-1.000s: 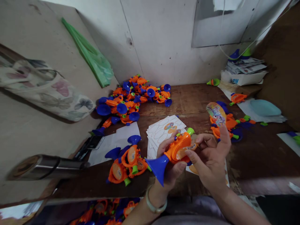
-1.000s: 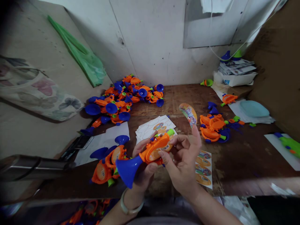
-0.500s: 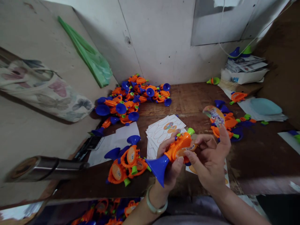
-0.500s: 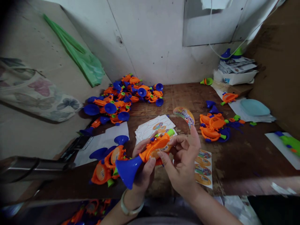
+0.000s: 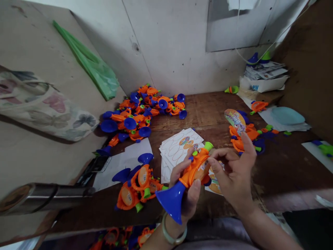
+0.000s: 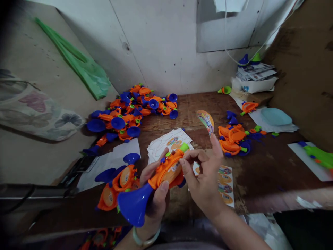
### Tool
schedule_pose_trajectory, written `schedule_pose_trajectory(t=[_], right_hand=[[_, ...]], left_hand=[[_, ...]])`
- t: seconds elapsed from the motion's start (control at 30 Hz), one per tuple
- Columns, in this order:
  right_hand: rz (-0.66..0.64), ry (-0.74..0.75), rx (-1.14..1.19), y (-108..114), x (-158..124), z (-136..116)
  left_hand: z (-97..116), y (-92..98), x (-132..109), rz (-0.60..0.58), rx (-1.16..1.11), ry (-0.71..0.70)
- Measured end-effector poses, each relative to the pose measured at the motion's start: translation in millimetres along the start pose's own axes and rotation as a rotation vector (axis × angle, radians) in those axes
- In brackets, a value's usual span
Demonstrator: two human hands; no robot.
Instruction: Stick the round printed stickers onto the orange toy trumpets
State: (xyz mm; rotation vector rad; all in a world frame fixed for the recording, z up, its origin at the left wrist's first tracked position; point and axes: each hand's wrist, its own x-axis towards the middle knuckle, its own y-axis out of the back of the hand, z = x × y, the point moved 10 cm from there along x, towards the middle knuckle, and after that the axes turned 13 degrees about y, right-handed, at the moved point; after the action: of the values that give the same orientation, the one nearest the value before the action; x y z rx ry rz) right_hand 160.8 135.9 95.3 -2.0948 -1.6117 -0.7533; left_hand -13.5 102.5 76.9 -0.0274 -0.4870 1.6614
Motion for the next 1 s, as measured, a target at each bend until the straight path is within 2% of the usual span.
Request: schedule_pose_trajectory(t=[0.33, 0.43, 0.5, 0.57, 0.67, 0.73, 0.9, 1.0], right_hand=[[-0.032, 0.015, 0.011, -12, -3, -1], [0.012, 0.047, -0.037, -6, 1, 7], [0.098, 0.081, -0.08, 5, 5, 12], [0.102, 0.044, 0.004, 6, 8, 21], [-0.118, -0.175, 0.343, -29, -4, 34], [-0.175, -0.25, 0.485, -46, -15, 28], [-0.014, -0.152, 0.429, -38, -16, 12], [0.028, -0.063, 0.3, -19, -2, 11]], left_hand=[[-9, 10.2, -1, 0.062, 0.046, 0.014], [-16, 18.3, -1, 0.106, 0.03, 0.029], [-25, 23.6, 0, 0.135, -0.023, 0.097], [-32, 26.5, 0, 0.148, -0.121, 0.165], [-38, 20.4, 2, 0.092, -0.243, 0.229], [-42, 14.9, 5, 0.061, -0.275, 0.271], [-67, 12.4, 11, 0.137, -0.35, 0.5], [-83, 14.0, 4, 0.166, -0.388, 0.598]])
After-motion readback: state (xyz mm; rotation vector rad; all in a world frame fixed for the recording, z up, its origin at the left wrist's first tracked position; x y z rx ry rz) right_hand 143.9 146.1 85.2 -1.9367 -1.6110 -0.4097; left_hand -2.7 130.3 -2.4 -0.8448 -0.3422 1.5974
